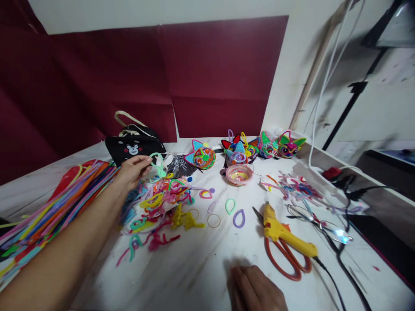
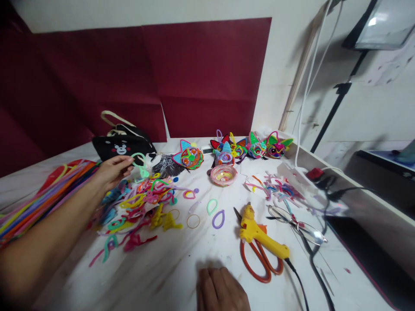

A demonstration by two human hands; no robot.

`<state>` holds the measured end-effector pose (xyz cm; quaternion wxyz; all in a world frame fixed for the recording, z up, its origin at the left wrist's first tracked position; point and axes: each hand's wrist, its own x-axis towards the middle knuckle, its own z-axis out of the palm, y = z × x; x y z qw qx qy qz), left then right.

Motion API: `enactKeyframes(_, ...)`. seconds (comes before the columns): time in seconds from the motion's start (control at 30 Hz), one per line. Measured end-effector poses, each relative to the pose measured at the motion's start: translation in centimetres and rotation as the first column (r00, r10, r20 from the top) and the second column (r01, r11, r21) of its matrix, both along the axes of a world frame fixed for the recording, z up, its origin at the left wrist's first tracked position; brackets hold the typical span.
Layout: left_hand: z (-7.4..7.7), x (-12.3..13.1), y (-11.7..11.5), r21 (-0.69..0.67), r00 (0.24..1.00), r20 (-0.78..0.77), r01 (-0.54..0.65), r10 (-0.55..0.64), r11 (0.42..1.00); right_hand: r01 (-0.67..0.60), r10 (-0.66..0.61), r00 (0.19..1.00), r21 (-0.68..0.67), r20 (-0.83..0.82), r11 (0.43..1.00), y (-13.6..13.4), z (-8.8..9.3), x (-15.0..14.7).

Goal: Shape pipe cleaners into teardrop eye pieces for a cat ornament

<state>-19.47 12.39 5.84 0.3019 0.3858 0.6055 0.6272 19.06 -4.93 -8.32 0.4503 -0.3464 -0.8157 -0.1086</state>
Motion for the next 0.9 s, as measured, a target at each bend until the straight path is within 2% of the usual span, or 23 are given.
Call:
enactKeyframes(0.2,0.1,0.3,-0.5,0.096,0.997,0.073,-0.033,0.026,0.995,-0.014,0.014,1.000,-0.023,0.012,1.000,0.0,-0.5,0.1)
enactKeyframes(0.3,0.2,1.0,-1.2,0.140,0.994,0.112,-0.030,0.014,0.990,-0.062,0.062,0.998,-0.031,-0.005,0.998,0.0,-0.8,0.2)
enactKeyframes(0.37,0.3,1.8,-1.7,0.161,0.991,0.136,-0.010,-0.012,0.987,-0.128,0.123,0.991,-0.106,-0.050,0.986,0.1,-0.6,0.3)
enactKeyframes(0.4,0.3,2.3,-1.9,0.169,0.989,0.146,0.007,-0.033,0.986,-0.172,0.155,0.983,-0.192,-0.100,0.966,0.0,-0.3,0.3)
enactKeyframes(0.43,0.3,2.9,-2.2,0.177,0.986,0.155,0.027,-0.055,0.984,-0.218,0.171,0.970,-0.306,-0.174,0.927,0.0,0.2,0.2)
enactKeyframes(0.47,0.2,3.5,-2.4,0.184,0.984,0.163,0.047,-0.078,0.982,-0.270,0.167,0.950,-0.426,-0.263,0.864,0.0,0.9,0.0)
enactKeyframes(0.53,-0.1,5.1,-3.0,0.202,0.974,0.184,0.095,-0.133,0.975,-0.370,0.060,0.887,-0.625,-0.458,0.687,0.2,2.9,-0.7)
enactKeyframes(0.57,-0.3,6.0,-3.2,0.210,0.965,0.200,0.125,-0.168,0.970,-0.413,0.004,0.854,-0.672,-0.521,0.614,0.6,4.1,-1.2)
enactKeyframes(0.6,-0.5,6.9,-3.5,0.219,0.952,0.220,0.162,-0.211,0.962,-0.448,-0.023,0.830,-0.691,-0.557,0.567,1.1,5.3,-1.9)
enactKeyframes(0.63,-0.8,7.8,-3.8,0.224,0.937,0.240,0.201,-0.254,0.954,-0.470,-0.025,0.816,-0.688,-0.577,0.553,1.9,6.6,-2.7)
enactKeyframes(0.73,-1.8,10.2,-4.8,0.211,0.898,0.277,0.290,-0.342,0.933,-0.480,0.009,0.800,-0.629,-0.600,0.612,5.1,9.3,-5.6)
enactKeyframes(0.83,-2.6,11.6,-5.6,0.169,0.859,0.313,0.370,-0.405,0.914,-0.368,-0.014,0.852,-0.617,-0.523,0.696,8.7,10.1,-8.3)
enactKeyframes(0.87,-2.9,11.8,-5.9,0.159,0.847,0.324,0.390,-0.421,0.907,-0.350,-0.030,0.859,-0.629,-0.511,0.695,9.6,10.1,-8.9)
enactKeyframes(0.9,-3.1,12.0,-6.1,0.154,0.840,0.331,0.402,-0.431,0.903,-0.376,-0.029,0.856,-0.659,-0.517,0.651,10.4,9.9,-9.4)
